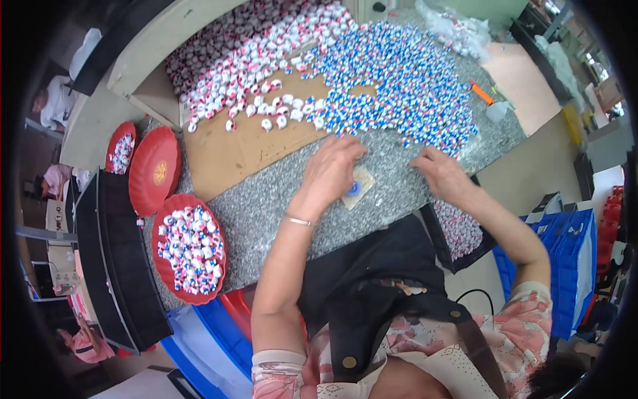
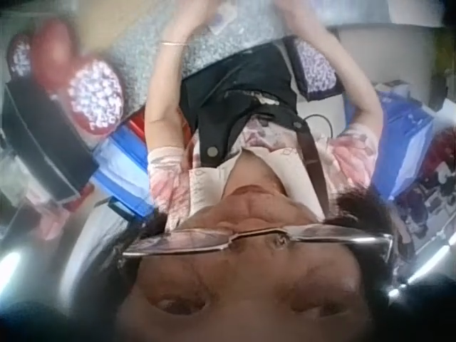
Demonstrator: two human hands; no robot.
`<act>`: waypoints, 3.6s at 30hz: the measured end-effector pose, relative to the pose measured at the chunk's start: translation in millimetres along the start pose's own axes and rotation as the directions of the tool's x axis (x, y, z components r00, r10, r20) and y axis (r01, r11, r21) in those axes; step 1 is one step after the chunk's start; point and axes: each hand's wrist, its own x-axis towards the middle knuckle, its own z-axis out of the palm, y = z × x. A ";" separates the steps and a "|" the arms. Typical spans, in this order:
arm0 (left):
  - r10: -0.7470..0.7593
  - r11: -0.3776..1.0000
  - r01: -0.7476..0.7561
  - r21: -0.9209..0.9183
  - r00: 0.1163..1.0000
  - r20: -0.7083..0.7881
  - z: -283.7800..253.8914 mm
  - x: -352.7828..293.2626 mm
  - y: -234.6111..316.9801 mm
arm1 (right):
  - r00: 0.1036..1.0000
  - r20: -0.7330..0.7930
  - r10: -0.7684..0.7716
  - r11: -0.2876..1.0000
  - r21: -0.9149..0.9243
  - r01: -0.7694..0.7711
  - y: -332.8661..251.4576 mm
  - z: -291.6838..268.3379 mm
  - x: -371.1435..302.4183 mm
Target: Assembling small blue and white plastic toy components at a factory workbench.
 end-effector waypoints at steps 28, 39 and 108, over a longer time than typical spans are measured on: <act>-0.585 0.182 0.197 -0.964 0.809 0.055 -23.9 -124.9 20.5 | 0.980 0.169 -0.106 0.992 -0.055 0.117 -11.8 6.7 35.8; -0.614 0.226 0.205 -0.952 0.789 0.025 -15.2 -128.8 28.5 | 0.886 0.180 -0.428 0.903 0.033 0.429 -74.0 12.5 75.7; -0.587 0.562 0.381 -0.735 0.809 -0.029 -38.1 -25.7 -48.3 | 0.960 0.176 -0.219 0.975 0.016 0.220 -2.7 13.8 34.6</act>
